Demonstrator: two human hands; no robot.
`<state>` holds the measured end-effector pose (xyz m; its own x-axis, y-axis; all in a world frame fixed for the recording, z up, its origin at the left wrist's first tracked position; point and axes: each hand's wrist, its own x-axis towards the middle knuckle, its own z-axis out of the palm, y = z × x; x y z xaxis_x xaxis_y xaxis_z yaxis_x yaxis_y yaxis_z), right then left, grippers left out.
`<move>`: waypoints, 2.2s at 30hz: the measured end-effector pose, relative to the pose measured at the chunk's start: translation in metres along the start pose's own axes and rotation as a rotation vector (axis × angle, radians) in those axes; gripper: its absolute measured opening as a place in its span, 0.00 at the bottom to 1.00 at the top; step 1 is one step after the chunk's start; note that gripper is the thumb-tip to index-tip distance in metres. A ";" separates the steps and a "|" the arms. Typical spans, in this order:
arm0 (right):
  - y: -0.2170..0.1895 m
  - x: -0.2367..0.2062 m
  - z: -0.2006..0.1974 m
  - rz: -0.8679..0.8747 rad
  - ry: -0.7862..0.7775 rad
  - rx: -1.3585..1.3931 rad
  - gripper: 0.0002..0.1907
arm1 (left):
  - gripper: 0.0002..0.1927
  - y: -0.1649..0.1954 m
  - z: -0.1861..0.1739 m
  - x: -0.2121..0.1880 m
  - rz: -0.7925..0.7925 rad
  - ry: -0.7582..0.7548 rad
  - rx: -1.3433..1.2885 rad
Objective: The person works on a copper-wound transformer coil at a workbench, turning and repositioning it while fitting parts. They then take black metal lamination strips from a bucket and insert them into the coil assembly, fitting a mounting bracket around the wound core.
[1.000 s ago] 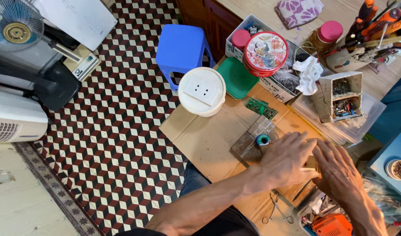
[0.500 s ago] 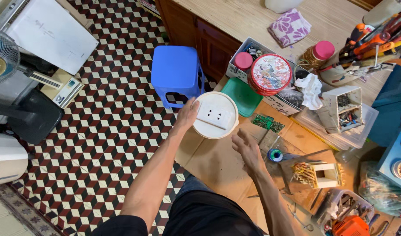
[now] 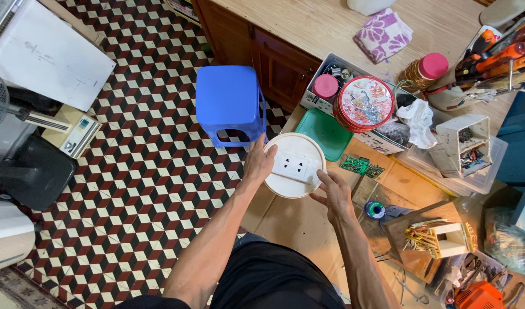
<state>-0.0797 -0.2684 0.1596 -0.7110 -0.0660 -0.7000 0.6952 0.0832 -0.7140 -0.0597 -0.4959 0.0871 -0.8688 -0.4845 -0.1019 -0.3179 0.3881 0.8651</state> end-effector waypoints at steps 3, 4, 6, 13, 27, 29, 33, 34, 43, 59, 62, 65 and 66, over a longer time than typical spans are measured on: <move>0.001 0.002 0.006 -0.029 0.030 -0.071 0.29 | 0.25 0.015 -0.003 0.013 -0.193 -0.104 0.171; 0.004 0.002 0.008 -0.043 0.059 -0.068 0.28 | 0.25 0.018 -0.004 0.014 -0.201 -0.118 0.175; 0.007 0.006 0.012 -0.072 0.110 -0.068 0.26 | 0.25 0.025 -0.007 0.017 -0.221 -0.136 0.180; -0.009 0.026 0.023 -0.225 0.248 -0.207 0.20 | 0.22 0.029 -0.006 0.040 -0.241 -0.182 0.171; -0.040 -0.072 0.090 -1.161 -0.024 -0.835 0.09 | 0.35 0.013 -0.045 0.009 -0.447 -0.154 -0.882; -0.027 -0.082 0.060 -1.123 -0.130 -0.790 0.10 | 0.37 0.011 -0.057 -0.018 -0.449 -0.091 -0.827; 0.016 -0.100 -0.014 -0.755 -0.110 -0.760 0.09 | 0.36 -0.003 -0.079 -0.051 -0.407 -0.150 -0.616; 0.027 -0.102 -0.032 -0.581 -0.074 -0.730 0.11 | 0.33 -0.006 -0.081 -0.054 -0.392 -0.145 -0.573; 0.083 -0.049 -0.048 -0.383 0.395 -0.877 0.17 | 0.14 0.020 -0.063 -0.045 0.364 -0.112 0.172; 0.032 -0.050 0.033 -1.029 0.186 -0.904 0.14 | 0.09 0.008 -0.056 -0.022 0.639 -0.537 0.696; 0.027 -0.020 0.053 -1.158 0.135 -1.074 0.12 | 0.07 0.015 -0.074 -0.023 0.712 -0.476 0.587; 0.028 -0.004 0.063 -0.935 0.068 -1.272 0.06 | 0.07 0.030 -0.089 -0.025 0.695 -0.458 0.515; 0.030 0.000 0.065 -0.956 0.021 -1.273 0.05 | 0.07 0.035 -0.093 -0.025 0.665 -0.467 0.510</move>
<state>-0.0522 -0.3302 0.1377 -0.8239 -0.5667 -0.0121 -0.5186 0.7623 -0.3872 -0.0140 -0.5433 0.1658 -0.9595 0.2770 0.0516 0.2638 0.8191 0.5094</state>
